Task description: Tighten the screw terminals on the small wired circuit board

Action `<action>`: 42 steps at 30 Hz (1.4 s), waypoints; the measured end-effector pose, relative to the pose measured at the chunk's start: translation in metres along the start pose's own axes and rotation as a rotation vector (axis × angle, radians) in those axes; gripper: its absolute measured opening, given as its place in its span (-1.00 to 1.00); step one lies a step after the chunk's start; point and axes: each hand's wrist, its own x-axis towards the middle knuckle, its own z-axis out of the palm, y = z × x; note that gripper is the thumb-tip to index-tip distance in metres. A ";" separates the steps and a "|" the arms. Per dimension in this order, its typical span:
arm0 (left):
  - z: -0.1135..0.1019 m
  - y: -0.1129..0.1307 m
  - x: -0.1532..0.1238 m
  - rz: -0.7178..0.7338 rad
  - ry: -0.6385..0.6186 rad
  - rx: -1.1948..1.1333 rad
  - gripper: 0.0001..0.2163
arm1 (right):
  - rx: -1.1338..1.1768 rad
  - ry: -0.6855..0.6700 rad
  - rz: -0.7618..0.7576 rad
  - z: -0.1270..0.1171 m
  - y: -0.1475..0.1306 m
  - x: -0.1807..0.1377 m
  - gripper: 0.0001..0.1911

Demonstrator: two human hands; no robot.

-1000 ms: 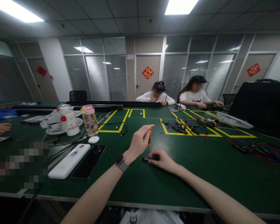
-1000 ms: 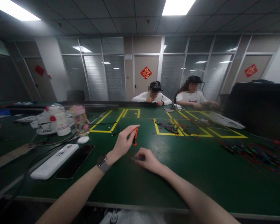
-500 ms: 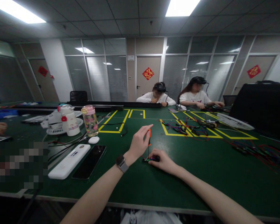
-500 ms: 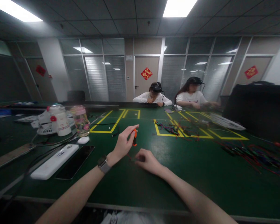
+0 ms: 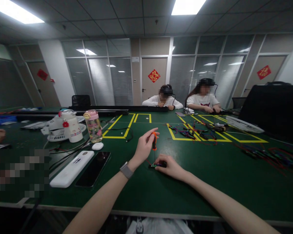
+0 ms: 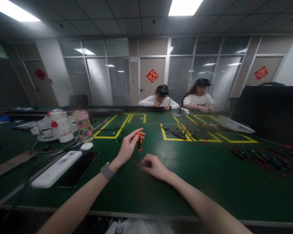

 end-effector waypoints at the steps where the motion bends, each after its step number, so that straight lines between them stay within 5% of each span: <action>1: 0.001 -0.001 0.001 -0.041 -0.013 -0.075 -0.70 | 0.004 0.000 0.004 0.000 0.000 0.000 -0.90; 5: 0.001 -0.004 0.004 -0.045 0.032 -0.083 -0.81 | 0.014 -0.006 0.008 0.001 0.001 0.000 -0.89; 12: -0.001 0.000 -0.005 0.252 0.110 0.462 -0.77 | 0.014 -0.003 -0.002 0.001 0.002 0.000 -0.89; 19: -0.004 -0.004 0.005 0.018 -0.036 -0.008 -0.77 | 0.036 -0.004 -0.014 0.000 0.004 0.000 -0.88; 27: -0.005 0.000 -0.002 0.216 0.016 0.268 -0.76 | 0.015 -0.007 -0.004 0.000 0.002 0.000 -0.89; 35: -0.003 -0.004 0.005 -0.031 -0.118 -0.173 -0.71 | 0.025 -0.006 -0.014 0.000 0.001 0.000 -0.89; 42: -0.004 -0.001 -0.002 0.220 0.115 0.364 -0.85 | 0.012 -0.007 -0.005 0.000 0.002 0.000 -0.89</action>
